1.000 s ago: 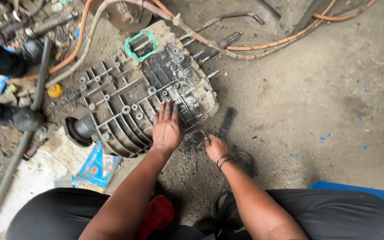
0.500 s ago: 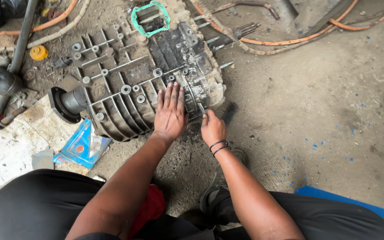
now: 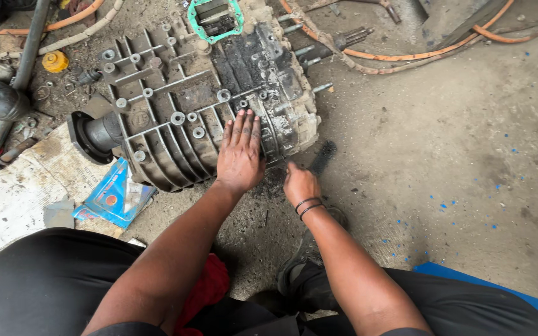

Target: The person is cleaning a large, dirty engine block using a wire brush. They scrub the surface of the engine casing, focusing on removing grime and residue from the metal. The person holds the engine steady with one hand while scrubbing with the other.

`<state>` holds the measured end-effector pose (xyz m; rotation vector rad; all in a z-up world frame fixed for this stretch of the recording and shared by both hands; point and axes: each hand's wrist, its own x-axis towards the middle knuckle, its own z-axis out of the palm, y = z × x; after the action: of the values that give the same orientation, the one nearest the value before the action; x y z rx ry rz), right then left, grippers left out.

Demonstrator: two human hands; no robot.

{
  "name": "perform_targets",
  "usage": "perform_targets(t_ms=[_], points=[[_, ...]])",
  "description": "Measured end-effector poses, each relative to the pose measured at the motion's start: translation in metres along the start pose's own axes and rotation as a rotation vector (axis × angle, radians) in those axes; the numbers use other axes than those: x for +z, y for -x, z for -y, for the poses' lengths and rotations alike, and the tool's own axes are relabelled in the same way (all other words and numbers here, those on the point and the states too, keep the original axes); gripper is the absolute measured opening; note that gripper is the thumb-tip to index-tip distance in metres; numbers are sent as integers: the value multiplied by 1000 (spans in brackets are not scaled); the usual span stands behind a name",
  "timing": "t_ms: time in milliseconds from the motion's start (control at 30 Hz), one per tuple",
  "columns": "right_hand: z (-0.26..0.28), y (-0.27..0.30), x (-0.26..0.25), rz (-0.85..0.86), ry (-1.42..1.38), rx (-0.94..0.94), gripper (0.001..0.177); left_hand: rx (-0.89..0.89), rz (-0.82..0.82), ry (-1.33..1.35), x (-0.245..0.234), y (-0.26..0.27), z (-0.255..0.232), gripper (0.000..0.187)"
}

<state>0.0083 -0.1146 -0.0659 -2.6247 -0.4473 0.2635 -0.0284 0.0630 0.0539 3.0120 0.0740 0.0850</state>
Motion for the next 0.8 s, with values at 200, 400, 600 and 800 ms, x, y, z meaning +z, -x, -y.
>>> perform_targets(t_ms=[200,400,600,800], points=[[-3,4,1,-105,-178,92,18,-6,-53,54,5,0,-1,87],[15,9,-8,-120,-118,159,15,11,-121,90,15,0,3,84],[27,10,5,-258,-179,80,15,6,-135,68,19,0,4,80],[25,-2,16,-111,-263,131,15,29,-174,217,20,0,5,84]])
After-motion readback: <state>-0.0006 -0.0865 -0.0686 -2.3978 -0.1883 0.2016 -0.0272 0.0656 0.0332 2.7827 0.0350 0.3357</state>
